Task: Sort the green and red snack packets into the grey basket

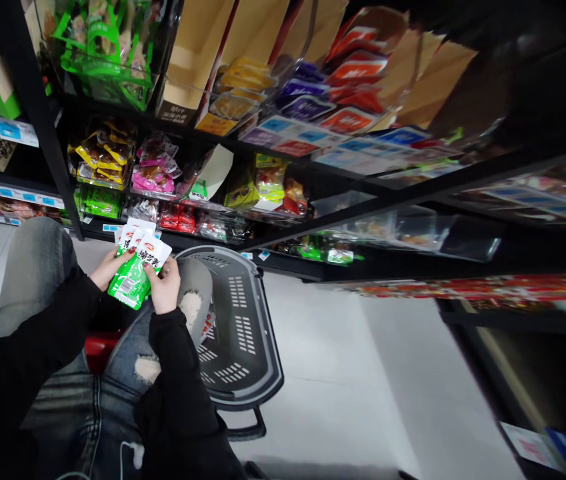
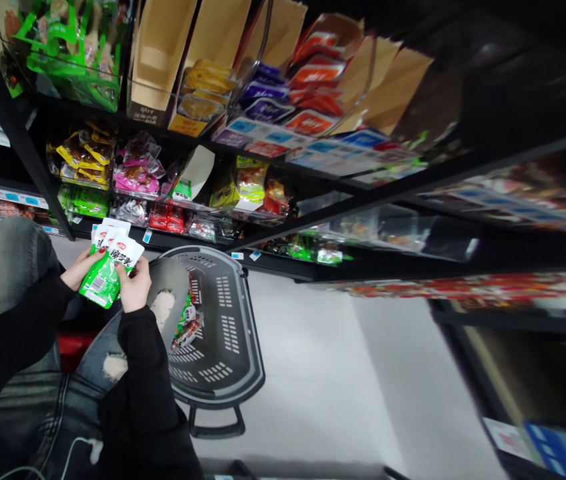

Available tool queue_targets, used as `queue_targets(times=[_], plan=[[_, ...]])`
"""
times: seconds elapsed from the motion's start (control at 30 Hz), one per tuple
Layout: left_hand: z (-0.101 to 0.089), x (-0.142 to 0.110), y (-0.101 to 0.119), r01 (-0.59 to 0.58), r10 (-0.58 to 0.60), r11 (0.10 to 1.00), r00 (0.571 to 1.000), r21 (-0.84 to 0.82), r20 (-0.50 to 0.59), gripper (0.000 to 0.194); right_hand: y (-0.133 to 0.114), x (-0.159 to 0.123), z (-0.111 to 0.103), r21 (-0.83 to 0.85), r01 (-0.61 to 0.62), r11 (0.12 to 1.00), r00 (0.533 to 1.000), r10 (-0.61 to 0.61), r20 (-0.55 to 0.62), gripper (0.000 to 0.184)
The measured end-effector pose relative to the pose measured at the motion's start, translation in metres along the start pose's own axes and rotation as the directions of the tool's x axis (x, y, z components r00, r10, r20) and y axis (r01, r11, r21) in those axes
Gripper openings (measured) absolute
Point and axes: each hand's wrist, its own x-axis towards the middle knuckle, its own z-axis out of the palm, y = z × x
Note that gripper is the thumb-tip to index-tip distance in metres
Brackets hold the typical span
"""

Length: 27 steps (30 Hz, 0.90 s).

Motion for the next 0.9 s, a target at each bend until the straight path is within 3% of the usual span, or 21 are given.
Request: queue_targets(times=[0.1,0.2,0.3,0.43,0.5,0.67,0.8,0.9], plan=[[0.001,0.001,0.001,-0.013,0.013,1.0,0.999,0.015,-0.052,0.035,0.0,0.004,-0.006,0.052,-0.021,0.998,0.988,0.029,-0.152,0.039],[-0.001,0.004,-0.001,-0.042,0.045,0.998,0.996,0.045,-0.079,0.034,-0.006,0.009,-0.016,0.056,0.025,0.998,0.925,-0.002,-0.381,0.036],[-0.003,0.008,-0.004,-0.07,0.08,0.991,0.993,0.115,-0.082,0.035,-0.018,0.007,-0.025,-0.065,0.079,0.995,0.876,-0.1,-0.471,0.035],[-0.005,0.009,-0.011,-0.181,0.196,0.949,0.98,0.257,-0.037,0.038,-0.039,-0.008,-0.014,-0.452,0.134,0.882,0.904,-0.295,-0.308,0.037],[-0.006,0.009,-0.014,-0.243,0.26,0.906,0.965,0.346,-0.003,0.038,-0.044,-0.016,0.0,-0.56,0.163,0.813,0.932,-0.313,-0.184,0.039],[-0.01,0.011,-0.02,-0.318,0.322,0.879,0.945,0.355,0.05,0.038,-0.033,-0.024,0.031,-0.557,0.208,0.804,0.976,-0.211,0.059,0.047],[-0.013,0.017,-0.021,-0.246,0.257,0.943,0.966,0.222,-0.021,0.035,-0.023,-0.017,0.027,-0.46,0.187,0.868,0.98,-0.133,0.146,0.044],[-0.013,0.021,-0.022,-0.127,0.128,0.988,0.992,0.086,-0.008,0.031,-0.022,-0.013,0.019,-0.44,0.115,0.89,0.99,-0.069,0.12,0.051]])
